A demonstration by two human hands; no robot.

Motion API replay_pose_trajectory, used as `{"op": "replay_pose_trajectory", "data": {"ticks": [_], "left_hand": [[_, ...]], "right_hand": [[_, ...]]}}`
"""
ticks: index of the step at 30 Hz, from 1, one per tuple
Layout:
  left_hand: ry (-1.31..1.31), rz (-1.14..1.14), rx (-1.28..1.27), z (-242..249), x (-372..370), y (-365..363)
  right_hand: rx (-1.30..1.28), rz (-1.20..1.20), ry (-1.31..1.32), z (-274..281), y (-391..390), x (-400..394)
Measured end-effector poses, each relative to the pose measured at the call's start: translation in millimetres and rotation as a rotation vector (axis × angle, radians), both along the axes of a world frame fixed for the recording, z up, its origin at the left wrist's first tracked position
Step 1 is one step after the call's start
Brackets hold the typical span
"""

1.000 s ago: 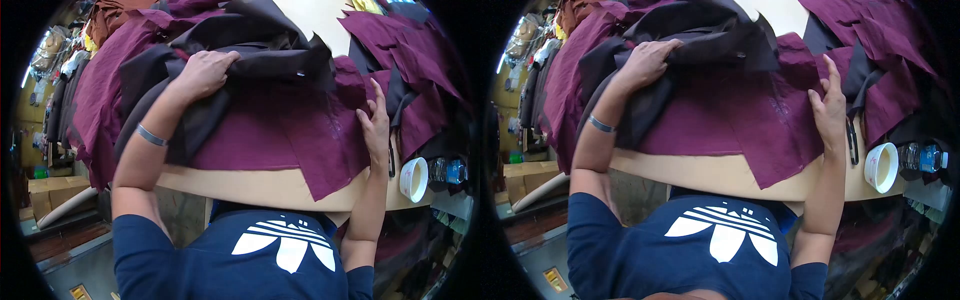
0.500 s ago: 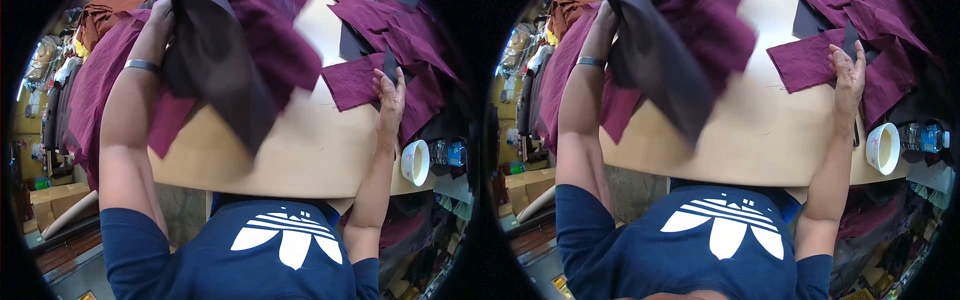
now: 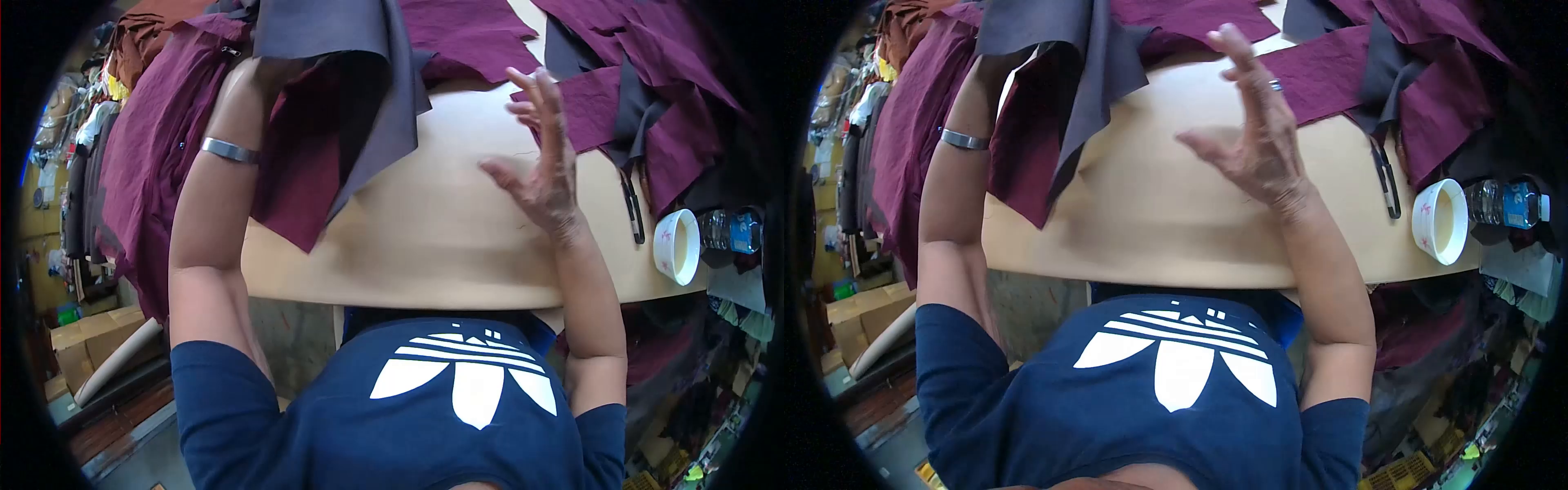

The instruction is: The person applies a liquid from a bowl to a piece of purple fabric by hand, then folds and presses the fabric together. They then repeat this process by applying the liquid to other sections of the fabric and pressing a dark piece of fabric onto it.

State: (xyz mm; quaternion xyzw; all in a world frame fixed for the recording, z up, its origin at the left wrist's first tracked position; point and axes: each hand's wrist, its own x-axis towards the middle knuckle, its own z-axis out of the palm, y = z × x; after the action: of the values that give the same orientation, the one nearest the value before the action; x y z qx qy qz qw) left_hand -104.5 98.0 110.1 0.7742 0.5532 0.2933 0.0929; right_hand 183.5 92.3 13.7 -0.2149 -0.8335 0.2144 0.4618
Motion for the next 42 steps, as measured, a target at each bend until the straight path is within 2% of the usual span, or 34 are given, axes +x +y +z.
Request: {"op": "replay_pose_trajectory", "data": {"ticks": [2, 5, 7, 10, 13, 15, 17, 18, 19, 21, 22, 24, 26, 27, 28, 31, 37, 40, 42], "left_hand": [[0.125, -0.028, 0.022, -1, 2, -5], [0.281, -0.059, 0.054, -4, 5, -10], [0.354, -0.066, 0.068, -8, 5, -13], [0.418, -0.015, 0.067, -21, -9, -17], [0.373, 0.2, 0.001, -41, -45, -32], [0.24, 0.392, -0.127, -52, -70, -47], [-0.102, 0.415, -0.421, -59, -61, -75], [-0.068, 0.456, -0.542, -67, -56, -83], [-0.246, 0.451, -0.604, -67, -40, -94], [-0.412, 0.465, -0.585, -68, -36, -101], [-0.746, 0.306, -0.648, -70, -38, -106], [-1.399, -0.052, -0.734, -78, -47, -114], [-1.807, -0.18, -0.8, -93, -30, -118], [-2.011, -0.248, -0.826, -98, -18, -116], [-2.094, -0.287, -0.799, -98, -7, -110], [-2.041, -0.276, -0.791, -108, 6, -94], [-2.133, -0.543, -0.785, -144, 17, -74], [-2.022, -0.499, -0.832, -131, 27, -62], [-1.949, -0.455, -0.781, -134, 23, -52]], "right_hand": [[0.058, 0.052, -0.091, 2, -11, -12], [0.156, 0.196, 0.011, 1, -12, -34], [0.109, 0.277, -0.063, 17, -17, -48], [0.237, 0.246, -0.041, 20, -15, -75], [0.282, 0.135, 0.059, 19, 8, -83], [0.143, -0.011, 0.016, 23, 24, -65], [0.078, -0.122, 0.047, 27, 43, -47], [0.038, -0.209, 0.017, 32, 45, -43], [0.171, -0.246, 0.04, 32, 53, -44], [-0.333, -0.239, -0.005, 49, 47, -33], [-0.265, -0.313, 0.095, 39, 51, -36], [-0.236, -0.358, 0.018, 35, 61, -22], [-0.163, -0.387, -0.012, 29, 70, -9], [-0.207, -0.359, -0.002, 26, 73, -5], [-0.25, -0.331, 0.006, 23, 77, 0], [-0.291, -0.302, 0.013, 14, 75, 3], [-0.341, -0.334, 0.072, 18, 64, 8], [-0.384, -0.284, 0.299, 22, 67, 12], [-0.365, -0.305, 0.29, 21, 70, 20]]}}
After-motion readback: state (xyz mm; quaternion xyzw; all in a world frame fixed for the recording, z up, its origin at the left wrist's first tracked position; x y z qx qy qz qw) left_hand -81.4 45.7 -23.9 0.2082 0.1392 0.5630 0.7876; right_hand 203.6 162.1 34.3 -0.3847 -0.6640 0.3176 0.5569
